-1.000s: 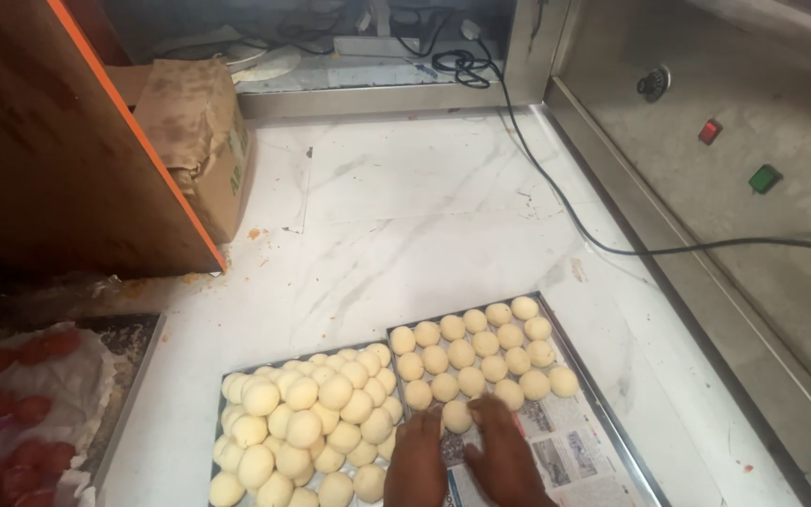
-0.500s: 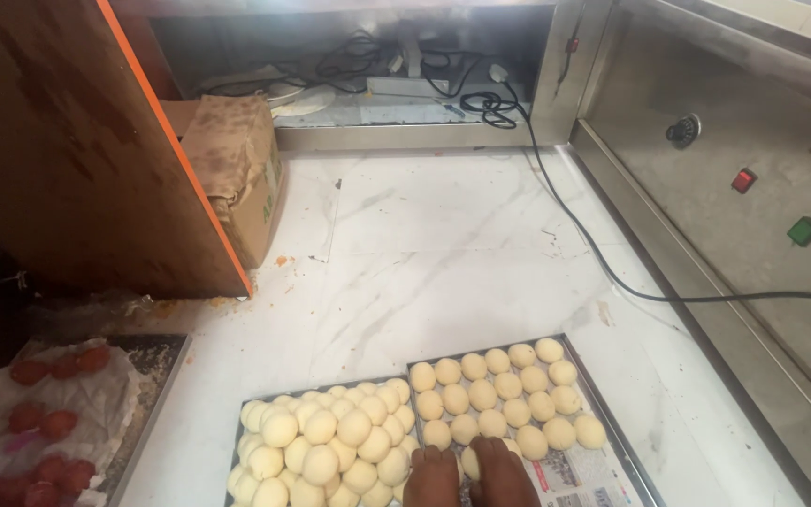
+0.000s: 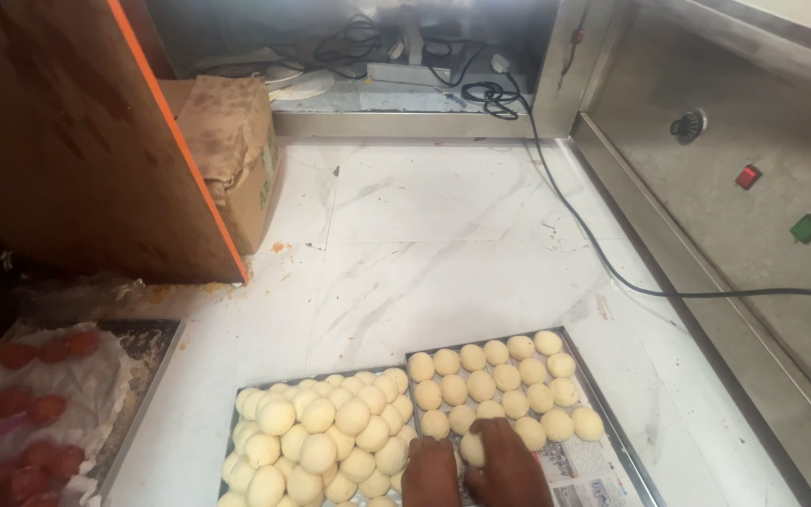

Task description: Arranging dough balls on a tray for baking or proofing.

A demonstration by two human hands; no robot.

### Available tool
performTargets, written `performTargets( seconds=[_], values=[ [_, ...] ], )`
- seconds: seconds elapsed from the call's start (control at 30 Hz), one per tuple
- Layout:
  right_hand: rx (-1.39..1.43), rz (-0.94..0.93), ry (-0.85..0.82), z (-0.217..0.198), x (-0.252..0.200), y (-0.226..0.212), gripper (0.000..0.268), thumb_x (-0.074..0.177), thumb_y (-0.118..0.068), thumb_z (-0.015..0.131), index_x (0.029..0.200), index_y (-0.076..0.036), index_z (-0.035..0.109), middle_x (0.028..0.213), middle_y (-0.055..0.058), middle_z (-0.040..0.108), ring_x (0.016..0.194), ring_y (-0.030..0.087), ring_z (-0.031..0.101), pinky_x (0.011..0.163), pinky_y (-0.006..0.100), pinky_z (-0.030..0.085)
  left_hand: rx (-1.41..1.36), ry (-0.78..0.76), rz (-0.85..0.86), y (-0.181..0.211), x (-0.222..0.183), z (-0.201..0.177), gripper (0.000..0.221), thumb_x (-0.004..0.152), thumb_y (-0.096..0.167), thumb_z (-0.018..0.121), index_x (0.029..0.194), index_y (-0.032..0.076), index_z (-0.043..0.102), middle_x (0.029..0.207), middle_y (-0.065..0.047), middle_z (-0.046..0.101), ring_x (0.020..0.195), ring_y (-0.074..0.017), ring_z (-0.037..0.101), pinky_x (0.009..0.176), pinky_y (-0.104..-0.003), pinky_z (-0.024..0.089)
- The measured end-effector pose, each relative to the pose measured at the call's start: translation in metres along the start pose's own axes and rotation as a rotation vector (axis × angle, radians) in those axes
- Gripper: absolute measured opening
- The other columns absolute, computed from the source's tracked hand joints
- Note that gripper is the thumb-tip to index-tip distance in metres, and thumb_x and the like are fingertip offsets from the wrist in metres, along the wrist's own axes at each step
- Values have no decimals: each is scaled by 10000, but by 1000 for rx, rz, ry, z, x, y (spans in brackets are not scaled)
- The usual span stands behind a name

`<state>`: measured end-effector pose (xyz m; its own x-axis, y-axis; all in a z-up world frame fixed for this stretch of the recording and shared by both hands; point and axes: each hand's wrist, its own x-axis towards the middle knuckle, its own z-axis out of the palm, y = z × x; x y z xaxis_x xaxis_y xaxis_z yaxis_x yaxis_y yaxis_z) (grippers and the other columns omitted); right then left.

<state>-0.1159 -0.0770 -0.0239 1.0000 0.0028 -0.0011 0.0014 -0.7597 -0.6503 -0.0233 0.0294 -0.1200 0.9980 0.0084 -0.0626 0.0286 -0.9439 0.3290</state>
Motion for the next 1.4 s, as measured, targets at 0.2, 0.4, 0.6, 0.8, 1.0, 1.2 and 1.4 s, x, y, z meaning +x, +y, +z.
performTargets(
  seconds=[0.2,0.4,0.6,0.8,1.0,1.2,1.4],
  values=[
    [6,-104,-35,-43,81,-20,583,676,-144,772,1220,-128,561,1095,167,636,1072,378,631,912,472,515,-125,101,33,-11,-4,70,228,948,164,558,1147,152,669,1161,-96,610,1087,-326,561,833,-453,555],
    [-1,-132,82,-23,94,-20,502,703,-167,760,1164,-127,564,1121,147,621,1045,379,635,865,478,514,-189,45,261,-28,-19,88,382,962,160,564,1330,134,660,1524,-230,435,1186,-407,508,974,-535,492],
    [9,-54,56,-29,95,-32,499,715,-175,762,1173,-152,568,1131,98,622,903,326,667,808,455,537,-289,-118,329,-46,-30,122,358,971,168,559,1285,231,718,1564,-235,396,1350,-455,429,1122,-550,393],
    [44,63,24,-38,91,-38,513,718,-174,780,1188,-173,574,1119,69,617,825,276,680,779,427,553,-516,-226,222,-1,-58,-65,517,830,128,700,1335,233,672,1560,-195,401,1398,-448,399,1141,-508,350],
    [35,-19,15,-43,111,-41,521,724,-177,781,1200,-149,572,1159,76,616,840,259,685,782,413,564,-485,-61,219,13,-56,-125,406,739,7,695,1137,84,686,1336,-175,562,1232,-389,529,1038,-479,451],
    [55,-49,22,-43,167,-62,512,756,-152,761,1237,-139,588,1216,94,643,940,296,686,853,428,553,-112,-63,152,28,-7,-124,155,848,35,664,994,65,705,1091,-141,628,1090,-339,589,906,-457,518],
    [-102,-241,5,-18,211,-56,527,758,-148,798,1240,-106,590,1136,139,670,1120,357,599,976,458,485,-88,163,347,16,-24,-5,114,766,138,723,817,36,718,1015,-149,602,991,-364,588,768,-476,544]
  ],
)
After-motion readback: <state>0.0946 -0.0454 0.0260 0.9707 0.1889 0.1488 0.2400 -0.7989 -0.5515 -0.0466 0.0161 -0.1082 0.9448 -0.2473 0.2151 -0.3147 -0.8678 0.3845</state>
